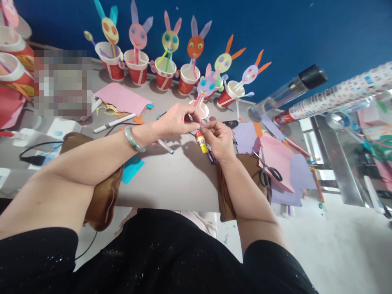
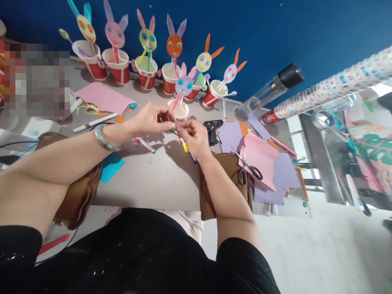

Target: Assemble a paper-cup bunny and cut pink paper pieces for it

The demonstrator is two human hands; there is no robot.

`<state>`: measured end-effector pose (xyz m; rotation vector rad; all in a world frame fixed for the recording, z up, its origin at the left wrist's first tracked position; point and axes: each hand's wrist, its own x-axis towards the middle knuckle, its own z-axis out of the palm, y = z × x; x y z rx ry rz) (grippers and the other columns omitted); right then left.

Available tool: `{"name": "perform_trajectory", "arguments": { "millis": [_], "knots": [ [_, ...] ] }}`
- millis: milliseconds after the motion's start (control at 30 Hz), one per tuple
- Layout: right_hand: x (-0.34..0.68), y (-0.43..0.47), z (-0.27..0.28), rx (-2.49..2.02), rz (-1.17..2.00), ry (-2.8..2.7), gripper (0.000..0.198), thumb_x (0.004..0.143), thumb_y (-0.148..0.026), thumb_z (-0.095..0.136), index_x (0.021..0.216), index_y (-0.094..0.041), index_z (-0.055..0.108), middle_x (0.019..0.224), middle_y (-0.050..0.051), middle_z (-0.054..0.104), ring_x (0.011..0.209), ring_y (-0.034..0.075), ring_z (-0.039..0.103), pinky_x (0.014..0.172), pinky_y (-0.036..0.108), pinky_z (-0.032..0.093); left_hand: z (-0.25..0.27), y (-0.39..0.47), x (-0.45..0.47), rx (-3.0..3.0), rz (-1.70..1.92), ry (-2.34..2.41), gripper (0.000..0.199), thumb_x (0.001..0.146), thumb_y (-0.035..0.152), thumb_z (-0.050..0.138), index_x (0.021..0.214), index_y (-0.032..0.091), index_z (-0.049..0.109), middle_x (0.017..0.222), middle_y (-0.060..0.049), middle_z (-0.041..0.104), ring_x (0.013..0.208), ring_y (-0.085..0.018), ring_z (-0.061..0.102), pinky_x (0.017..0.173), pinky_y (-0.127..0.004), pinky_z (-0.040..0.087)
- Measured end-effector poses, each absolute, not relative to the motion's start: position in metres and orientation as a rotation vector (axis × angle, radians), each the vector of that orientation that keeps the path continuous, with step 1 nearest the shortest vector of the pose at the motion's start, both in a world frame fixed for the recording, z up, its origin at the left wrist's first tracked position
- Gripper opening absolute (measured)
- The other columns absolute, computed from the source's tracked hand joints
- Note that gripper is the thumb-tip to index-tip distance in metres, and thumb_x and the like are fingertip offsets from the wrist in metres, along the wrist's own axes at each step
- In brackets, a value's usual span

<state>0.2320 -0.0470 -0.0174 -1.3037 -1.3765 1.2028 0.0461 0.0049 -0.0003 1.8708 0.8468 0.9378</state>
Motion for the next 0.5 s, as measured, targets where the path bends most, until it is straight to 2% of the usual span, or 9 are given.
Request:
{"name": "perform_trajectory", "arguments": {
  "millis": [500],
  "knots": [
    [0.2297,-0.0473,-0.0159,-1.288,1.14,-1.399,0.039,0.074,-0.058,0.08,0.077,-0.024,0.06,0.055,-0.004,0.06,0.049,0.012,0.051,0.051,0.027,0.039,0.0008,0.0098,0.0421,1.879,0.861,0.867,0.005,0.069,0.019,0.071,0.067,0.017,0.067,0.062,0.002,0.064,0.055,-0.008,0.052,0.054,-0.025,0.04]
  ]
}}
